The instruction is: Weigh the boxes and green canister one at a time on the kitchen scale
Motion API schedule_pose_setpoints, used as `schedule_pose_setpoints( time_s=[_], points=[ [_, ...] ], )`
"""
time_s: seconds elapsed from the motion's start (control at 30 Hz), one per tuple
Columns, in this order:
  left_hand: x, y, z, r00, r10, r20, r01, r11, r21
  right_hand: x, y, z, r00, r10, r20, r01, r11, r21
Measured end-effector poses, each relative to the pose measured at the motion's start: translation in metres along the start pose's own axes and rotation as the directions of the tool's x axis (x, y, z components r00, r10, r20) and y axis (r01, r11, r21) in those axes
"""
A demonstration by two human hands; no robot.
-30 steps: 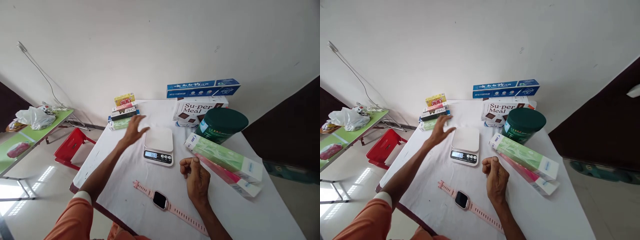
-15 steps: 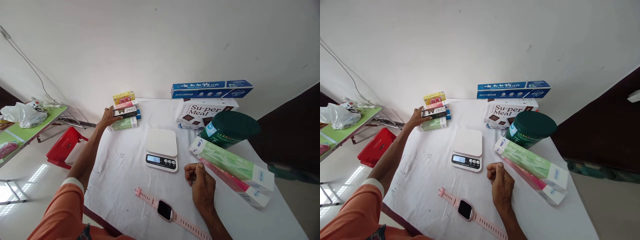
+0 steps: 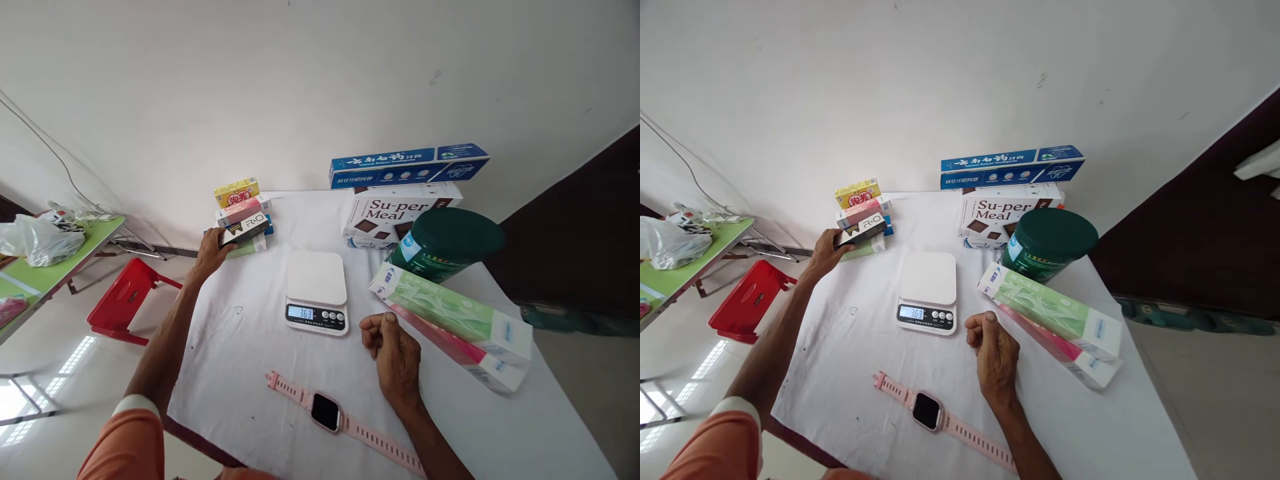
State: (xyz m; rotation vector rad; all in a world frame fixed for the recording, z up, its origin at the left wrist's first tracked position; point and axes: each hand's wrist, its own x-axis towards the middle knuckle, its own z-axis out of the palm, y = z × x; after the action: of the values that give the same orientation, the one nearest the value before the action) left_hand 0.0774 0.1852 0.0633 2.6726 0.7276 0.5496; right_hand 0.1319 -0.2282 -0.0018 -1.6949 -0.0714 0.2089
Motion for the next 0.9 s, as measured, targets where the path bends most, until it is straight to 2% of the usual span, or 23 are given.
schedule_pose_setpoints(
  time_s=[0.13, 0.23, 0.37, 0.47, 0.53, 0.6, 0.8, 0.9],
  points=[
    [-0.026, 0.023, -0.004, 0.995, 0.064, -0.071, -0.074, 0.987, -0.145, 0.0, -0.003, 0.001, 0.999, -0.035, 0.005, 0.035, 0.999, -0.004],
    [-0.043, 0.055, 0.001, 0.975, 0.22, -0.015, -0.217, 0.949, -0.229, -0.001, -0.006, 0.002, 0.999, -0.051, -0.001, 0.051, 0.999, 0.006],
    [-0.058, 0.101, 0.018, 0.901, 0.422, 0.103, -0.374, 0.874, -0.311, -0.002, -0.008, 0.003, 0.999, -0.054, -0.005, 0.054, 0.997, 0.053],
    [-0.064, 0.124, 0.031, 0.836, 0.525, 0.158, -0.465, 0.832, -0.302, -0.002, -0.008, 0.003, 0.998, -0.063, -0.019, 0.064, 0.995, 0.077],
    [-0.065, 0.132, 0.037, 0.818, 0.546, 0.18, -0.494, 0.828, -0.267, -0.002, -0.008, 0.003, 0.998, -0.063, -0.018, 0.064, 0.994, 0.09],
    [-0.065, 0.133, 0.042, 0.818, 0.541, 0.195, -0.497, 0.836, -0.233, -0.001, -0.008, 0.003, 0.998, -0.064, -0.012, 0.065, 0.993, 0.103],
    [-0.064, 0.127, 0.048, 0.832, 0.504, 0.231, -0.463, 0.861, -0.212, -0.001, -0.009, 0.003, 0.997, -0.071, -0.01, 0.072, 0.991, 0.113],
    [-0.069, 0.121, 0.046, 0.854, 0.488, 0.181, -0.428, 0.856, -0.291, -0.001, -0.011, 0.003, 0.997, -0.076, -0.018, 0.078, 0.991, 0.105]
  ],
)
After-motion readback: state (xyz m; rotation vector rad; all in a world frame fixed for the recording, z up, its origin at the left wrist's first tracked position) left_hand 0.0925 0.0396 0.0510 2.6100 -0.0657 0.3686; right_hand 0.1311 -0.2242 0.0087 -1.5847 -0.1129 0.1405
